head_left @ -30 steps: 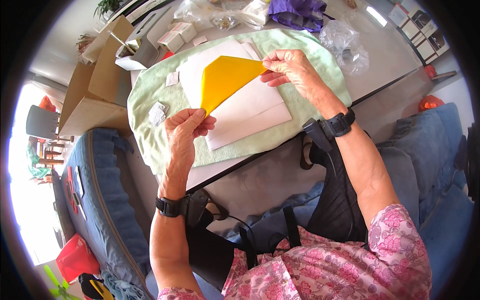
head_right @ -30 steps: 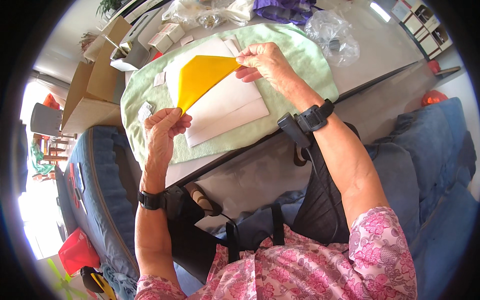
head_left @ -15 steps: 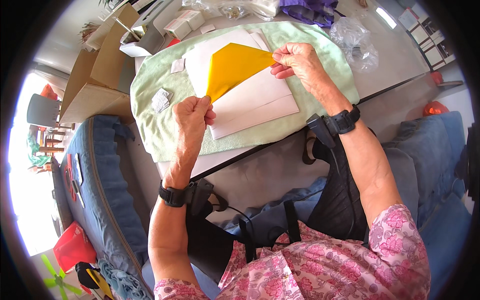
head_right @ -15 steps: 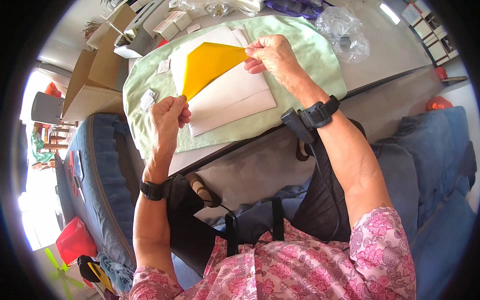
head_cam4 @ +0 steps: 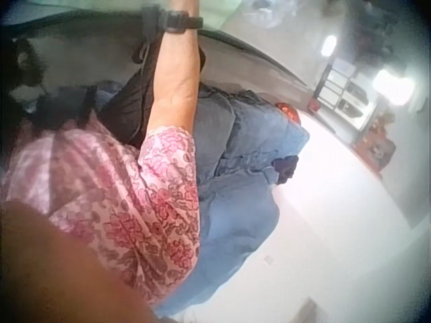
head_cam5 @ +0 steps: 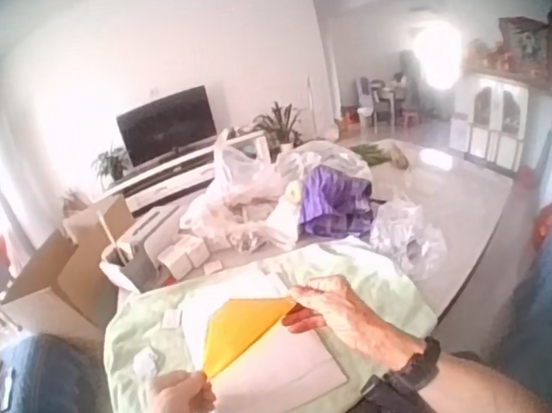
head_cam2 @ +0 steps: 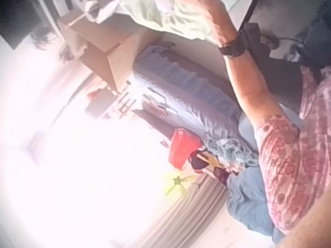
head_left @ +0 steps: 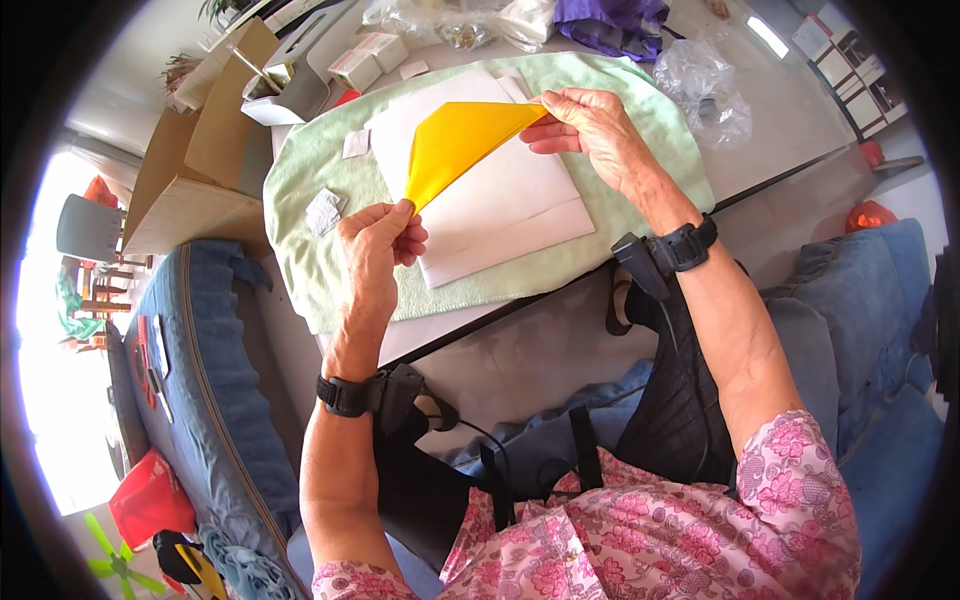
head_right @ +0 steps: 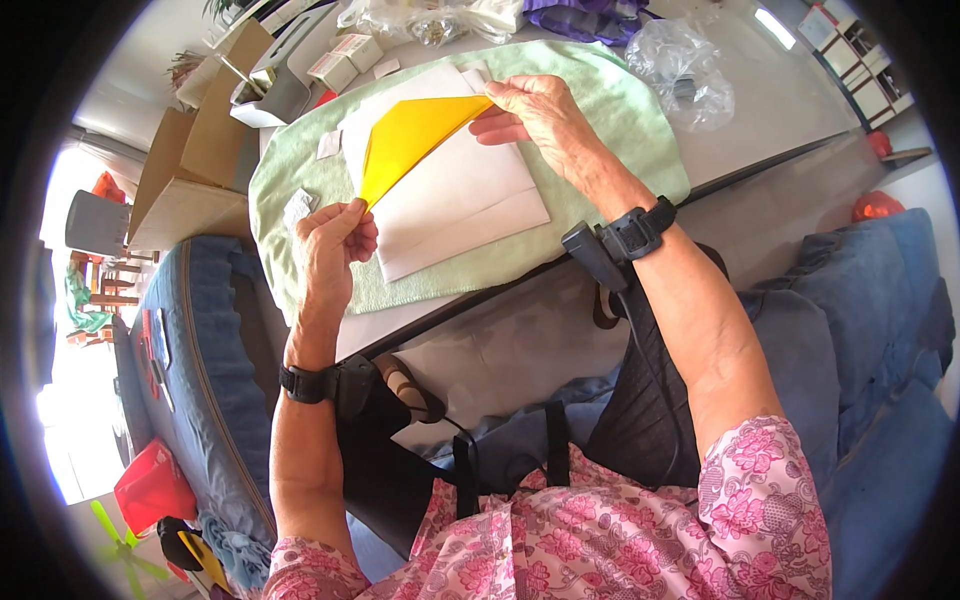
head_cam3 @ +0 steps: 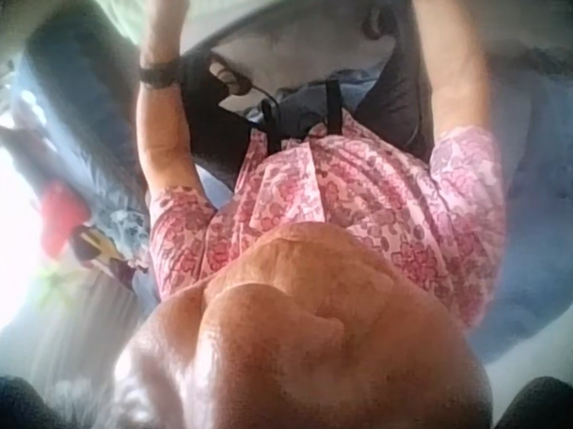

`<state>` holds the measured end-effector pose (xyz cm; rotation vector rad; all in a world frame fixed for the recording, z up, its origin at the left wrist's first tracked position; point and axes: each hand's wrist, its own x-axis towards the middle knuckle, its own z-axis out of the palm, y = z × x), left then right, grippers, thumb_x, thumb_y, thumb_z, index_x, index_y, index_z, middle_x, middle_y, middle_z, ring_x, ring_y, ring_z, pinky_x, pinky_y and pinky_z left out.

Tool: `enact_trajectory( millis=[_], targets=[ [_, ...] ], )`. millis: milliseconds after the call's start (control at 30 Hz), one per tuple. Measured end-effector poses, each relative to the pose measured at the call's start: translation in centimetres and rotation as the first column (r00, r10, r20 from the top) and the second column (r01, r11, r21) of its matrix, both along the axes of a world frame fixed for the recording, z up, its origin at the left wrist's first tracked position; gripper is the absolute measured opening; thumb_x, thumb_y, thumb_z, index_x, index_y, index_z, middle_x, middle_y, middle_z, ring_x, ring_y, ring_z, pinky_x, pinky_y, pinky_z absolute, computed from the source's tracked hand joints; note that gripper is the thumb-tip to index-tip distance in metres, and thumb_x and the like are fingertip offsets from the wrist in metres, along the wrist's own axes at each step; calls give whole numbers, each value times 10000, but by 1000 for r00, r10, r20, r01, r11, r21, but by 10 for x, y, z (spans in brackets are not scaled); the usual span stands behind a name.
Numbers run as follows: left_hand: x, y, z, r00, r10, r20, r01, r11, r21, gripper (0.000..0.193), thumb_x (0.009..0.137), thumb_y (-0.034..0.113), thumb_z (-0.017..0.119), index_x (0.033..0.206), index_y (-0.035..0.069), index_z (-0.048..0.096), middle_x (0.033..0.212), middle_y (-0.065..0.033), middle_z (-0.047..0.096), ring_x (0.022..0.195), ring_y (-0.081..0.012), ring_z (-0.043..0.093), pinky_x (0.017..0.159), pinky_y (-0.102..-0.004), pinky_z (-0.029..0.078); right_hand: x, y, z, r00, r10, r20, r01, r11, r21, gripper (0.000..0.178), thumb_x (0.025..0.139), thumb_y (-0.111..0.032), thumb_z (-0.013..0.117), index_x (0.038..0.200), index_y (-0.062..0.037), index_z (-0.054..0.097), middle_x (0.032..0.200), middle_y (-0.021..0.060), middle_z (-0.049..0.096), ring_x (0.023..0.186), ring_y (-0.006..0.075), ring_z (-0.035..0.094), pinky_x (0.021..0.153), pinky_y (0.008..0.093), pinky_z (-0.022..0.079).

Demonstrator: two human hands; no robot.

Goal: The person folds a yellow sheet of paper on a light green towel, repeatedly creasing and adjusting the folds to form a compact shape. The person smooths the paper with both hands and continues folding until the paper is fully folded.

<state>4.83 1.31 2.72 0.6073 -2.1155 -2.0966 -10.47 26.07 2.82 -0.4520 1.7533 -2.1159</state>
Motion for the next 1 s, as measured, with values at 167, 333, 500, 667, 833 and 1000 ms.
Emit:
enact_trajectory(
  millis=[167, 333, 500, 667, 833, 1000],
  targets=[
    [-2, -5, -4, 1000, -3, 6, 3, 999, 48, 290, 962, 220, 648, 825, -34, 677, 685, -84, 662, 539, -143, 591, 512, -256, 449, 0, -3, 0, 999, 38, -2, -38, 999, -23, 270, 994, -143, 618, 1154, 74, 629, 1077, 159, 698, 934, 224, 729, 834, 321, 624],
    [-2, -3, -3, 1000, -10, 18, 9, 998, 57, 281, 965, 209, 646, 831, -35, 677, 688, -85, 666, 538, -144, 597, 512, -255, 457, 1, -4, 1, 999, 37, -13, -37, 999, -2, 232, 965, -51, 618, 1159, 75, 613, 1084, 155, 695, 934, 217, 730, 858, 318, 624],
    [-3, -3, -7, 999, -30, 25, 28, 997, 70, 279, 967, 216, 649, 846, -33, 681, 696, -86, 672, 543, -141, 602, 522, -253, 468, 0, -3, -2, 1000, 18, -20, -18, 1000, 18, 217, 958, -27, 599, 1151, 73, 614, 1068, 149, 698, 925, 220, 734, 855, 319, 626],
    [0, 1, -3, 999, -36, -1, 36, 998, 51, 282, 958, 228, 650, 850, -29, 692, 695, -81, 677, 550, -132, 602, 542, -247, 469, 2, -4, 0, 1000, -5, 16, 5, 1000, 15, 225, 942, -1, 587, 1156, 62, 612, 1057, 146, 700, 918, 223, 735, 845, 323, 629],
    [-1, 9, -1, 998, -61, -36, 62, 997, 50, 286, 953, 236, 651, 852, -28, 697, 698, -80, 681, 557, -127, 605, 551, -248, 472, 0, -3, -2, 994, -86, 67, 87, 996, -5, 265, 926, -17, 620, 1182, 48, 592, 1062, 139, 699, 898, 227, 735, 809, 324, 635],
    [-3, 14, -5, 997, -66, -42, 69, 994, 80, 287, 952, 238, 654, 845, -26, 695, 703, -87, 687, 568, -133, 619, 553, -251, 473, 2, -11, -8, 986, -122, 114, 134, 985, -107, 238, 894, -67, 679, 1087, 67, 637, 993, 168, 712, 844, 253, 743, 724, 345, 646]
  ],
)
